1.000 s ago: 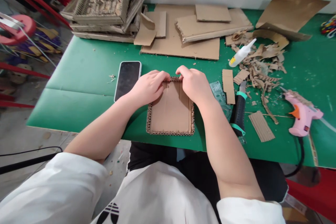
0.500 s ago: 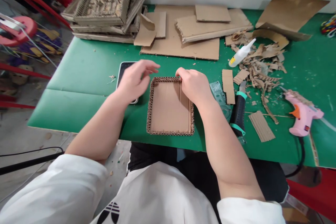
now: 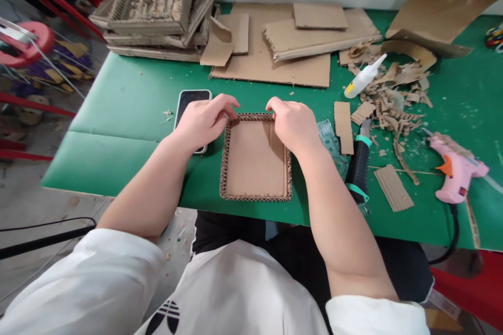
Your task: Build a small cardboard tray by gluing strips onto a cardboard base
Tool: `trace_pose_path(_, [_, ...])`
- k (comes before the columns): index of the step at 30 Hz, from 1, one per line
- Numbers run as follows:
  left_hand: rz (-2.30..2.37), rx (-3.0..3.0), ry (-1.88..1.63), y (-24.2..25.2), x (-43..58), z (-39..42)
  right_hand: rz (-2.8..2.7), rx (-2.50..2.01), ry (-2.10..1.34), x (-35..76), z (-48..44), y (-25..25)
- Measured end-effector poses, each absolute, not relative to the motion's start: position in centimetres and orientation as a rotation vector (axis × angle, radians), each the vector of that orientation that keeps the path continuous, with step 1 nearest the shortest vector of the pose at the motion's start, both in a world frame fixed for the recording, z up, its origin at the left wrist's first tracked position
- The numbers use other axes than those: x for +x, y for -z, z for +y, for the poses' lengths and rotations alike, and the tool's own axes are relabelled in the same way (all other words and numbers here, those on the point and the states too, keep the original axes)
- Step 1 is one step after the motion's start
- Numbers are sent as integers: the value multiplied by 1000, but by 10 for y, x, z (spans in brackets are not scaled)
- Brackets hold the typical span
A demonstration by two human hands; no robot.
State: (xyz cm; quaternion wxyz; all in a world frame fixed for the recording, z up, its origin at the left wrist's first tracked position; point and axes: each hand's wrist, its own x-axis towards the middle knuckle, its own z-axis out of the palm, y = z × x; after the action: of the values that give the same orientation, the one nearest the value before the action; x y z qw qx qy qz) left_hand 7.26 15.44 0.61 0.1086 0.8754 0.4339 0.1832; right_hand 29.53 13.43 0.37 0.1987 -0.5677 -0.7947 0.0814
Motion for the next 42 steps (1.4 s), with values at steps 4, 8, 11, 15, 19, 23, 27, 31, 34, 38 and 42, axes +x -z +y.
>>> trace_pose_path(4, [1268, 2619, -513, -6, 72, 156, -2223, -1586, -224, 295, 134, -3])
trace_pose_path(8, [1277, 2625, -463, -7, 74, 156, -2240, -1611, -214, 293, 134, -4])
trace_pose_path(11, [1304, 2611, -428, -8, 75, 155, -2250, -1633, -212, 292, 134, -5])
trace_pose_path(15, [1314, 2614, -419, -8, 77, 155, -2223, -1623, -211, 292, 134, -5])
trace_pose_path(19, [1329, 2613, -417, -8, 77, 155, -2129, -1617, -181, 296, 134, -4])
trace_pose_path(23, [1344, 2600, -385, -10, 78, 154, -2036, -1592, -190, 303, 136, -3])
trace_pose_path(27, [1391, 2594, -329, -11, 79, 153, -2003, -1564, -287, 308, 137, -3])
trace_pose_path(31, [1464, 2616, -301, -10, 81, 151, -2034, -1538, -363, 307, 138, -2])
trace_pose_path(34, [1459, 2653, -319, -8, 83, 150, -2071, -1555, -357, 306, 137, -3])
trace_pose_path(38, [1395, 2720, -329, -7, 85, 149, -2122, -1598, -300, 304, 137, -5])
trace_pose_path(42, [1374, 2770, -298, -5, 86, 149, -2167, -1639, -252, 301, 136, -6])
